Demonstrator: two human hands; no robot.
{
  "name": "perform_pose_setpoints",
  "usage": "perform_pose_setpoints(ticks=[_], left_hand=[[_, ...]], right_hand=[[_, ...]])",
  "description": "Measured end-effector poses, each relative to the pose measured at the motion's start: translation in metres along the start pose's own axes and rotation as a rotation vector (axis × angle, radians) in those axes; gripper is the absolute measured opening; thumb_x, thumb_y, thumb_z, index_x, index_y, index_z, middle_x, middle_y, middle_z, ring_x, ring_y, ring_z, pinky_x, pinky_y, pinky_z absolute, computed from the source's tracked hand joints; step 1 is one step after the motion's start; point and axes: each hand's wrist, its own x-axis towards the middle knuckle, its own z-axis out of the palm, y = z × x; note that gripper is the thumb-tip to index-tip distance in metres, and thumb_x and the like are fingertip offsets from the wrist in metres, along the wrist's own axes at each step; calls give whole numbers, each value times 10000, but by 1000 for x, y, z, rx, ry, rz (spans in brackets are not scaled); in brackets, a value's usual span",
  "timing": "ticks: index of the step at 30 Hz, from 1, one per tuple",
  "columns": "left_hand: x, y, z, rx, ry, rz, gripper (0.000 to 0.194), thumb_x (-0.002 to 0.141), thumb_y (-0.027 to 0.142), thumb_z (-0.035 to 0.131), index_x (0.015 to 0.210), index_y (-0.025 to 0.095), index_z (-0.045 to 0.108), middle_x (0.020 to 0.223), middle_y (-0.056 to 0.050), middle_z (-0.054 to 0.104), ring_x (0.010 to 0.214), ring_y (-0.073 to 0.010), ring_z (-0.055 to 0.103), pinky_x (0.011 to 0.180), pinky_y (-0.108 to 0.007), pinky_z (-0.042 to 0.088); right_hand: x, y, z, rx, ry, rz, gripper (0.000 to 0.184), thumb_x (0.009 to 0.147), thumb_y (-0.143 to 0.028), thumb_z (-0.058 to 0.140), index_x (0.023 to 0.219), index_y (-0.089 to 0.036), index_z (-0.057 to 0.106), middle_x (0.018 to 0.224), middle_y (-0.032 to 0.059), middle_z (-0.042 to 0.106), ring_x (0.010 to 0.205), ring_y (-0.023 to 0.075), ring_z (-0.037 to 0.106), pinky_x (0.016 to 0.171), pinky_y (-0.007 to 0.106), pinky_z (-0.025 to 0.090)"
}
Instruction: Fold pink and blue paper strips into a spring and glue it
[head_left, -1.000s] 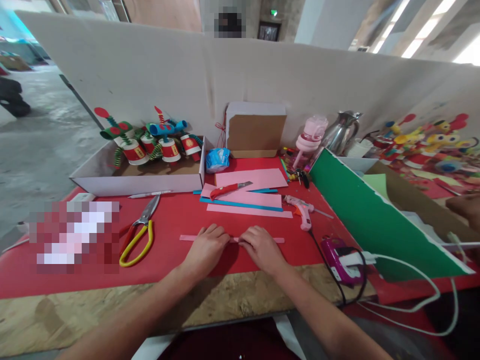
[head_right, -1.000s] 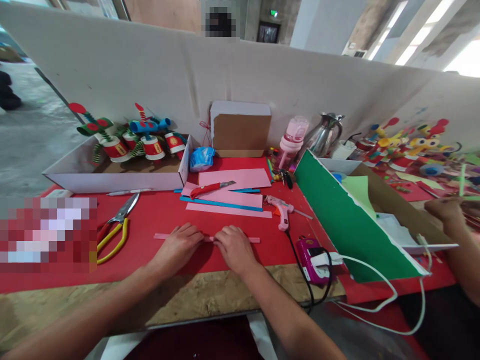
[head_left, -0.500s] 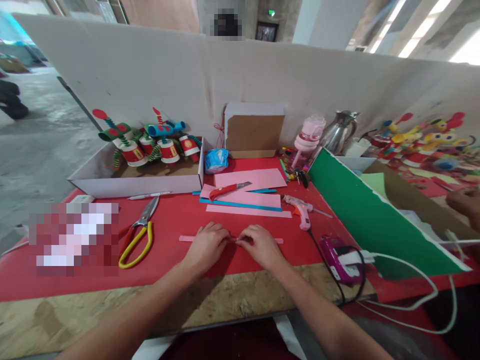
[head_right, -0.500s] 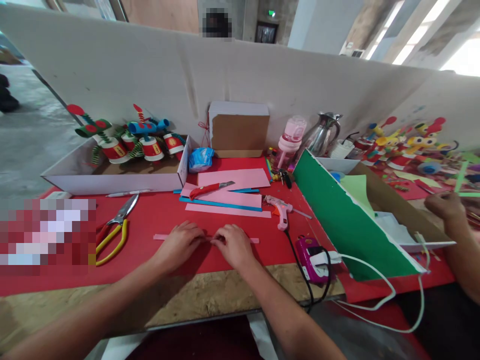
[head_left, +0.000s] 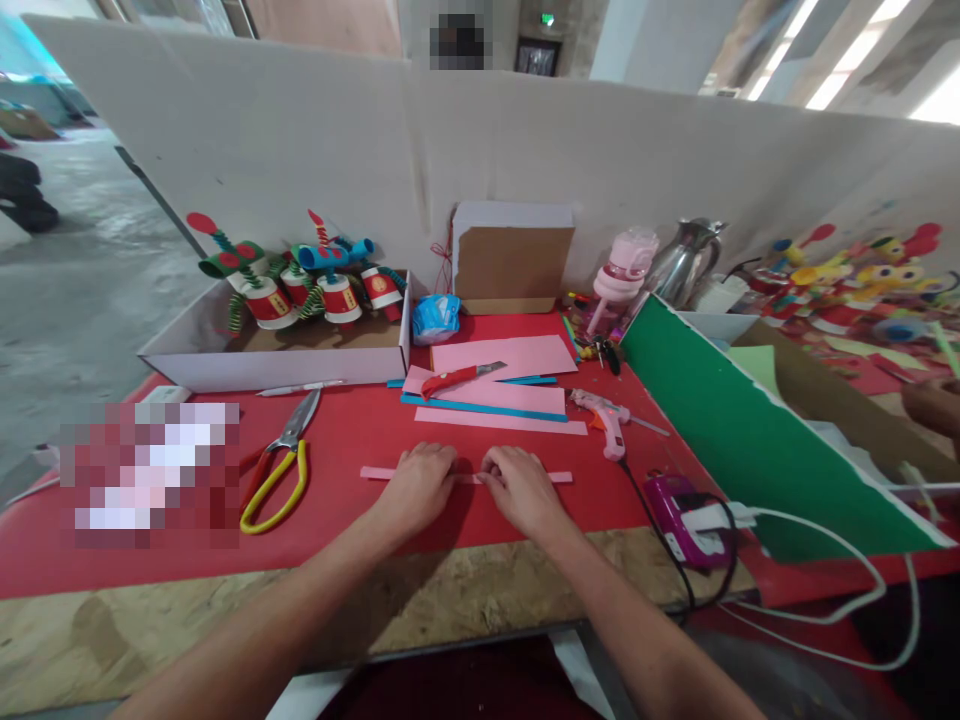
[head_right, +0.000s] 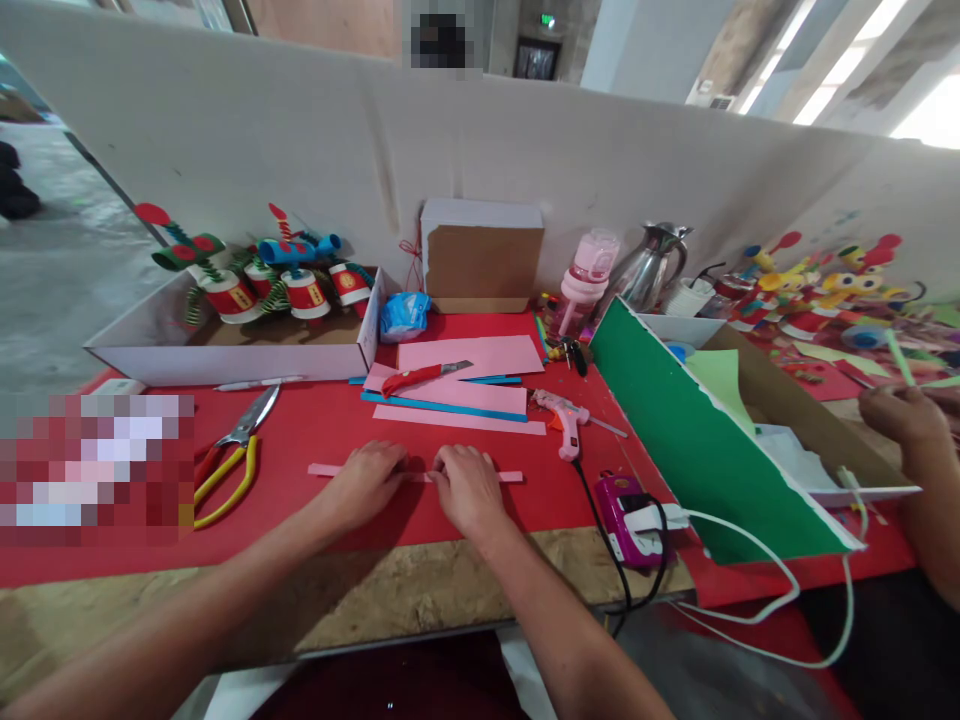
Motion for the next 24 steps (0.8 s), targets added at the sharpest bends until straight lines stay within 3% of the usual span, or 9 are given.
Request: perform_pose_setpoints(ticks=[10, 15, 18, 20, 24], left_hand=[[2, 1, -1, 35, -47, 11, 231, 809, 117, 385, 960, 183, 547, 965, -109, 632, 945, -263, 580, 747, -371, 432], [4, 1, -1, 6, -66, 10, 211, 836, 143, 374, 964, 181, 538, 960, -106, 632, 930, -262, 583, 747, -373, 430], [5, 1, -3, 1, -77, -5, 216, 825, 134, 382, 966, 172, 541, 940, -110, 632, 928, -260, 581, 754, -373, 436], [2, 2, -6, 11, -67, -8, 223, 816, 121, 390, 969, 163, 547, 940, -116, 627, 923, -261, 578, 763, -380, 442], [-21, 10, -6, 57, 76, 63, 313, 797, 70, 390, 1047, 150, 561, 1111, -137, 598, 1041, -261, 543, 876, -420, 419]], right_hand=[[-2, 2, 1, -142, 73, -40, 61, 863, -156, 525, 845, -197, 567, 860, 43, 614, 810, 188, 541, 691, 307, 351], [-18, -8, 11, -103, 87, -259, 232, 895, -141, 439, 1072, -148, 588, 1075, 109, 638, 1012, 217, 541, 870, 354, 403], [-32, -12, 21, -73, 36, -321, 515, 891, -352, 487, 1323, -80, 421, 1382, 165, 456, 1286, 253, 385, 1060, 419, 301], [-39, -13, 24, -97, -7, -313, 662, 872, -452, 486, 1391, -74, 325, 1458, 163, 351, 1364, 272, 274, 1115, 474, 209], [-44, -15, 24, -127, -78, -275, 668, 881, -445, 448, 1410, -66, 295, 1483, 154, 301, 1398, 277, 191, 1137, 507, 134]])
